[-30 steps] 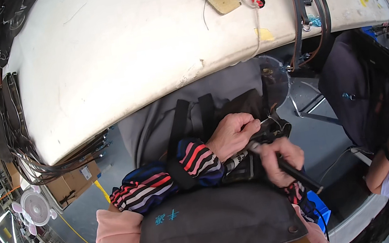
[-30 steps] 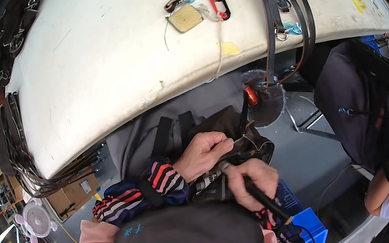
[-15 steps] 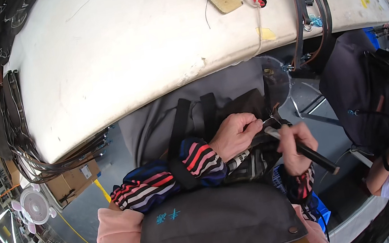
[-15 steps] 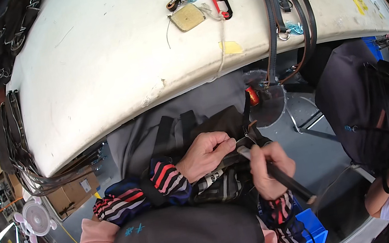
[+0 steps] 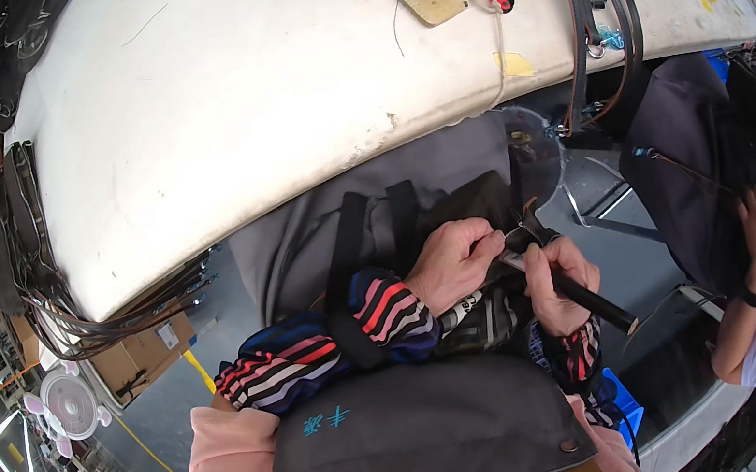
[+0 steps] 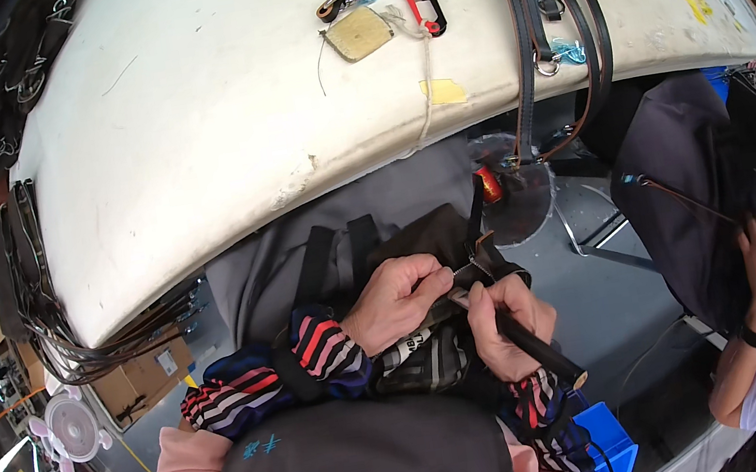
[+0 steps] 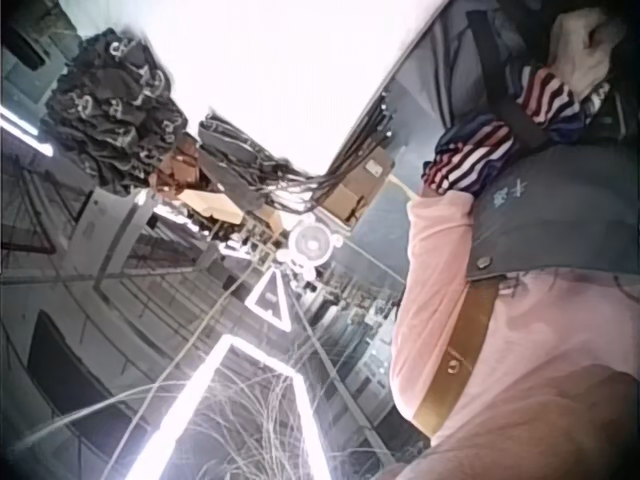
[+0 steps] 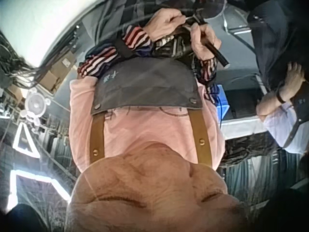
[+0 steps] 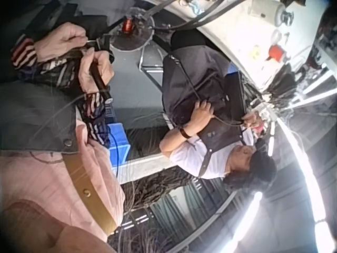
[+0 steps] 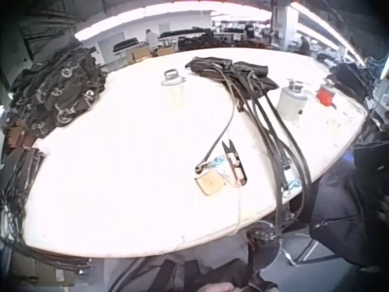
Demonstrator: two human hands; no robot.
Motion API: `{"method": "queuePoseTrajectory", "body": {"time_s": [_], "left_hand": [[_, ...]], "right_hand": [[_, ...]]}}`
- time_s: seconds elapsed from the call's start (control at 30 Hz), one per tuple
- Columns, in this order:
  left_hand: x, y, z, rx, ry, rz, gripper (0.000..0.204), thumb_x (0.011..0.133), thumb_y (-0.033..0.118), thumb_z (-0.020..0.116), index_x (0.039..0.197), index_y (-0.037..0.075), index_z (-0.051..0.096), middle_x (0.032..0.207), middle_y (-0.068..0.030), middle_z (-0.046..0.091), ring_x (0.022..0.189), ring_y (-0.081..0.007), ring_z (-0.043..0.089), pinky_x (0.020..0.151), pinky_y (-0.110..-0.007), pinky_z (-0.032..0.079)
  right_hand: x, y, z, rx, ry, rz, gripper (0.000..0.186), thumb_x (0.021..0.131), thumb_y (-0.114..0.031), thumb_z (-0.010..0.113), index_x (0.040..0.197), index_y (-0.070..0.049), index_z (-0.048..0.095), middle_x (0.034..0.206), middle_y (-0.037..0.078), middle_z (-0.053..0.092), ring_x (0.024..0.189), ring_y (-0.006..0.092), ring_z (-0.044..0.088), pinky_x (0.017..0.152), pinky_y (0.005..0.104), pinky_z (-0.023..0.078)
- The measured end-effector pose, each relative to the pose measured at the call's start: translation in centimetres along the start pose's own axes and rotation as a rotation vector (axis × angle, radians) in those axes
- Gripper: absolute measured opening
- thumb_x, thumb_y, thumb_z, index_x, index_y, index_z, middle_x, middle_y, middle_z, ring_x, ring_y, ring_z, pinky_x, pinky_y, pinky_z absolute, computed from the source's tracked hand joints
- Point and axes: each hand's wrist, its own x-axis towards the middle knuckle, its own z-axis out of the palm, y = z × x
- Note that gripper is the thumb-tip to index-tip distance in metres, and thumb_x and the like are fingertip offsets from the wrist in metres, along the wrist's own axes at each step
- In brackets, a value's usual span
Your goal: Applying edge paint or dye to the edges of leather bags and straps at a finishing station.
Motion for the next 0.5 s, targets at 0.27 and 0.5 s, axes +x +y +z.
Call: {"method": "queuePoseTrajectory", "body": {"time_s": [0.27,0.5], "left_hand": [[-0.2,-0.3,0.2,0.034,0.011,0.084,0.026,0.088,0.015,0.051,0.068,-0.002,0.049,0.054,0.0048,0.036,0.053,-0.0017,0.03,0.043,-0.023,0.027],[-0.7,0.9,-0.2,-0.049,-0.057,0.096,0.024,0.088,0.014,0.051,0.07,-0.001,0.05,0.056,0.0065,0.038,0.053,-0.0013,0.031,0.044,-0.022,0.027]], "right_hand": [[-0.4,-1.9,-0.4,-0.106,0.064,-0.228,0.018,0.077,-0.01,0.063,0.065,-0.004,0.052,0.051,0.006,0.052,0.046,0.01,0.05,0.047,0.0247,0.041],[-0.4,-0.8,-3.4,0.081,0.19,0.0,0.014,0.081,-0.013,0.057,0.072,-0.002,0.053,0.059,0.003,0.054,0.049,0.0071,0.05,0.045,0.0218,0.038]]}}
